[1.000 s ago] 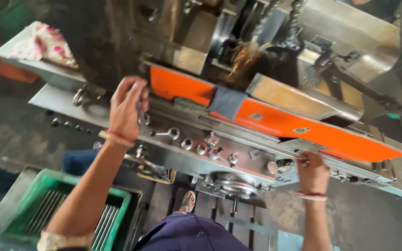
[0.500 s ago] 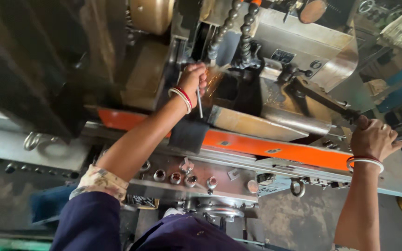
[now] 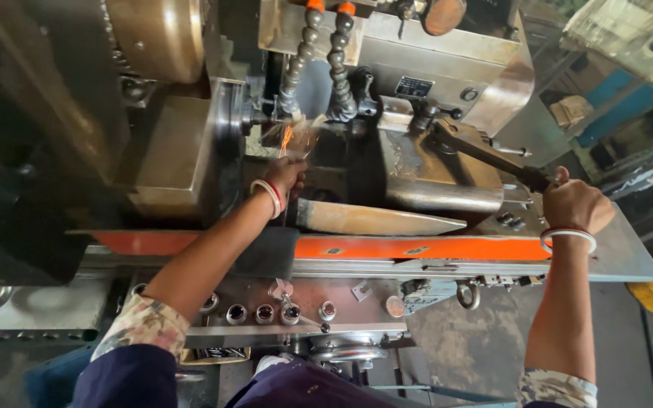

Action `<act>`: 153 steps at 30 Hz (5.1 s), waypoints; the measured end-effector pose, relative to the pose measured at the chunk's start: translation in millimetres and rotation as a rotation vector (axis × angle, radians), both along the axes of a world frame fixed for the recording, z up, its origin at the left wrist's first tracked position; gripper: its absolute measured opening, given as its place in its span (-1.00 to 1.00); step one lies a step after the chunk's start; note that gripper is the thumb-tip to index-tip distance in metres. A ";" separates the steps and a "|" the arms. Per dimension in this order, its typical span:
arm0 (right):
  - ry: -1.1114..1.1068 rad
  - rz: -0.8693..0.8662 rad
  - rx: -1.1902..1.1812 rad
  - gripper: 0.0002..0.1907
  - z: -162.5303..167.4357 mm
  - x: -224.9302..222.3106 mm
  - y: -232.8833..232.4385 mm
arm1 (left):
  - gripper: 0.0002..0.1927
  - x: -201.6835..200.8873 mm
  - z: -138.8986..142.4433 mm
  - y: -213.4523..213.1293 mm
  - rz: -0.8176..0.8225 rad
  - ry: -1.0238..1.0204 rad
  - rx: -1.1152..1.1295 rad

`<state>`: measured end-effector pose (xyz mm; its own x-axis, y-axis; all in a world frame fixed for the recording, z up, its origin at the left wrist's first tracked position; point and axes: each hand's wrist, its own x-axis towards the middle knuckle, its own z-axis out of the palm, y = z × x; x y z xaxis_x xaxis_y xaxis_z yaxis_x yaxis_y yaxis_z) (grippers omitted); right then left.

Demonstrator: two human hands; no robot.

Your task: The person repeatedly picks up metal rods from a green tray, inserts them into a metal forming machine, and operates a lever to process each rod. The processed rods are then placed into a blue crate.

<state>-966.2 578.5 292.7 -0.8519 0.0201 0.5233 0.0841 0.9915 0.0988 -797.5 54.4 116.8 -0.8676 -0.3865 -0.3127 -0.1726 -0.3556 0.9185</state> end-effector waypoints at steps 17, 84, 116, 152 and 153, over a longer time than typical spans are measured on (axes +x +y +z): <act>0.082 0.023 -0.005 -0.33 5.2 20.4 -8.8 | -0.83 6.4 -24.0 -4.7 -0.095 0.027 -0.076; 0.086 -0.032 0.202 -0.23 -21.7 -34.6 10.8 | -0.71 -115.0 74.5 -19.1 0.537 0.045 0.523; 0.091 -0.053 0.269 -0.27 -33.7 -27.6 4.5 | -0.63 -133.8 21.1 -51.3 0.661 0.106 0.519; 0.019 -0.068 0.269 -0.18 -20.7 -18.5 -13.3 | -0.86 -115.7 43.5 -44.4 0.820 0.692 1.153; 0.013 -0.092 0.273 -0.16 -24.4 -6.1 -17.0 | -0.86 -114.9 46.1 -42.9 0.833 0.680 1.177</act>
